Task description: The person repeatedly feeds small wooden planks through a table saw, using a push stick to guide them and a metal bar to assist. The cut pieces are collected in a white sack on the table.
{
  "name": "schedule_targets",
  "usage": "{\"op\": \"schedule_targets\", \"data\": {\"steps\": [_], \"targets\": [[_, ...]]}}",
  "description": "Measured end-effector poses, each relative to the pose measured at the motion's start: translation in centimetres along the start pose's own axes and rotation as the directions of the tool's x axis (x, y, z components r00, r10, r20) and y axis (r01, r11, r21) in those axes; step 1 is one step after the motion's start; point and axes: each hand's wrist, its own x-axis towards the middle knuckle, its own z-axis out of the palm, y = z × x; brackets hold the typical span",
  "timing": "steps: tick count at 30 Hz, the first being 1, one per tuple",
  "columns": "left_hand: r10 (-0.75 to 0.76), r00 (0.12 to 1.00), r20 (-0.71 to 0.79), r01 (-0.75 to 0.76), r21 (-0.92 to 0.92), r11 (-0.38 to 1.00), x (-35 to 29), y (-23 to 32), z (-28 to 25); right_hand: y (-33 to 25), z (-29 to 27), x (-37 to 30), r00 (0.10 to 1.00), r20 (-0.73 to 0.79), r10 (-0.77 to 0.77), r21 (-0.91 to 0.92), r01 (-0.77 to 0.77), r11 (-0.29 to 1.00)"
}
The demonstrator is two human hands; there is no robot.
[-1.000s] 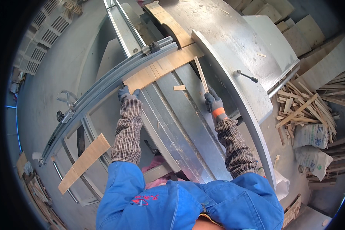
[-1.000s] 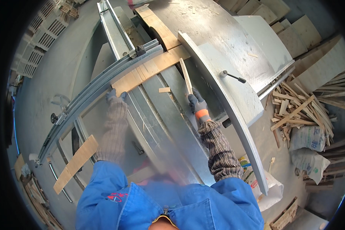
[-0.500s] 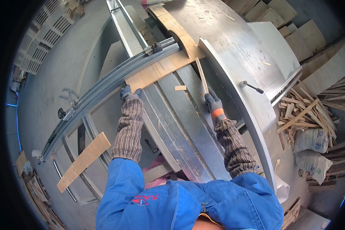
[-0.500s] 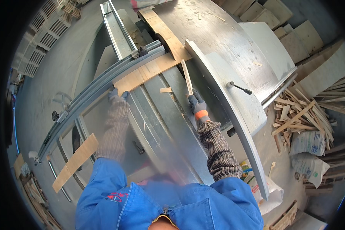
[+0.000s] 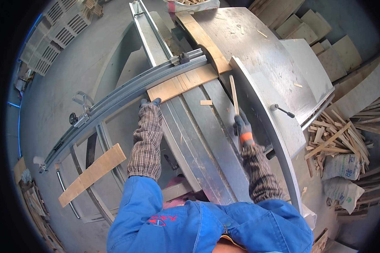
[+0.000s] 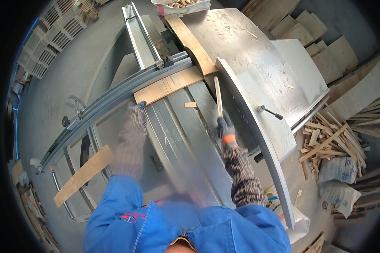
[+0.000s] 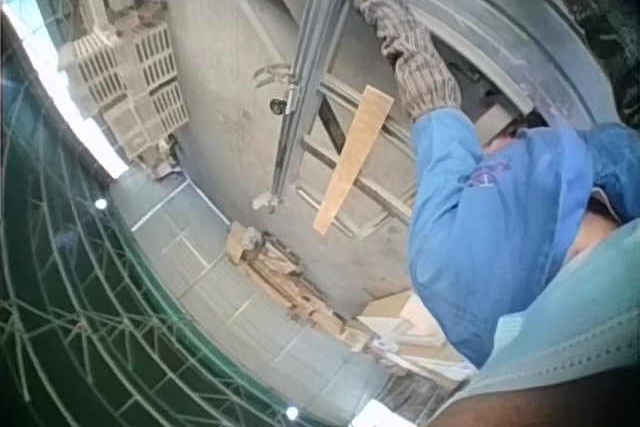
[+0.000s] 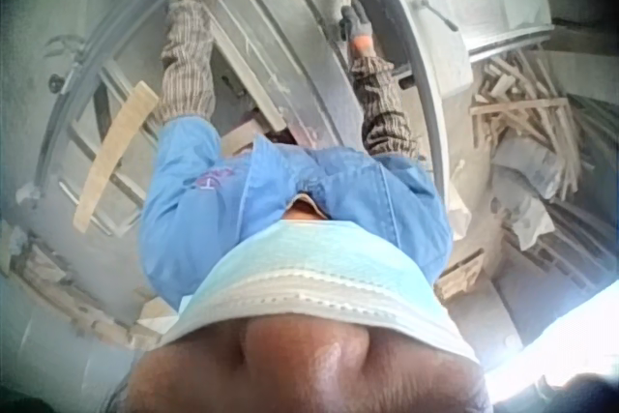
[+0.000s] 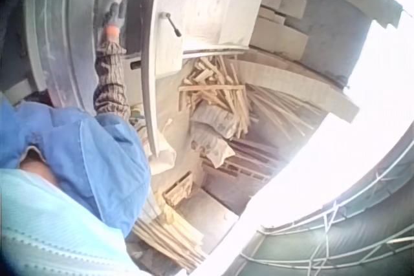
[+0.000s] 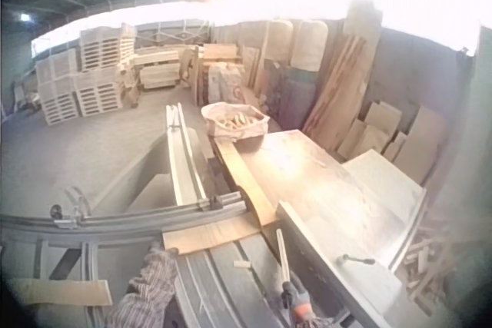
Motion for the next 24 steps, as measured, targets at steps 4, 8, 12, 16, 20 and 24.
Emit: {"op": "schedule_targets", "data": {"steps": [4, 8, 12, 16, 20, 24], "targets": [[0.012, 1.000, 0.020, -0.008, -0.190, 0.982, 1.5, -1.1, -0.1, 3.0, -3.3, -6.4, 0.995, -0.031, 0.094, -0.003, -0.094, 0.996], [0.051, 0.998, 0.038, -0.034, -0.357, 0.933, 2.0, -2.0, -0.5, 5.4, -6.1, -12.8, 1.000, 0.012, 0.022, -0.100, -0.021, 0.995], [0.095, 0.995, 0.019, -0.073, -0.507, 0.859, 1.9, -4.6, -3.5, 11.4, -12.4, -17.0, 0.979, 0.069, -0.194, -0.497, 0.202, 0.844], [0.067, 0.987, -0.149, -0.142, -0.571, 0.809, 1.2, -10.8, -13.1, 8.7, -15.2, -22.8, 0.937, 0.198, -0.289, -0.780, 0.329, 0.533], [-0.035, 0.918, -0.396, -0.203, -0.544, 0.814, -1.3, -18.4, -25.1, 10.1, -19.3, -25.3, 0.951, 0.155, -0.267, -0.904, 0.245, 0.350], [-0.115, 0.768, -0.630, -0.239, -0.448, 0.861, -5.4, -25.3, -35.5, 10.5, -19.2, -26.5, 0.927, 0.110, -0.358, -0.969, 0.181, 0.169]]}}
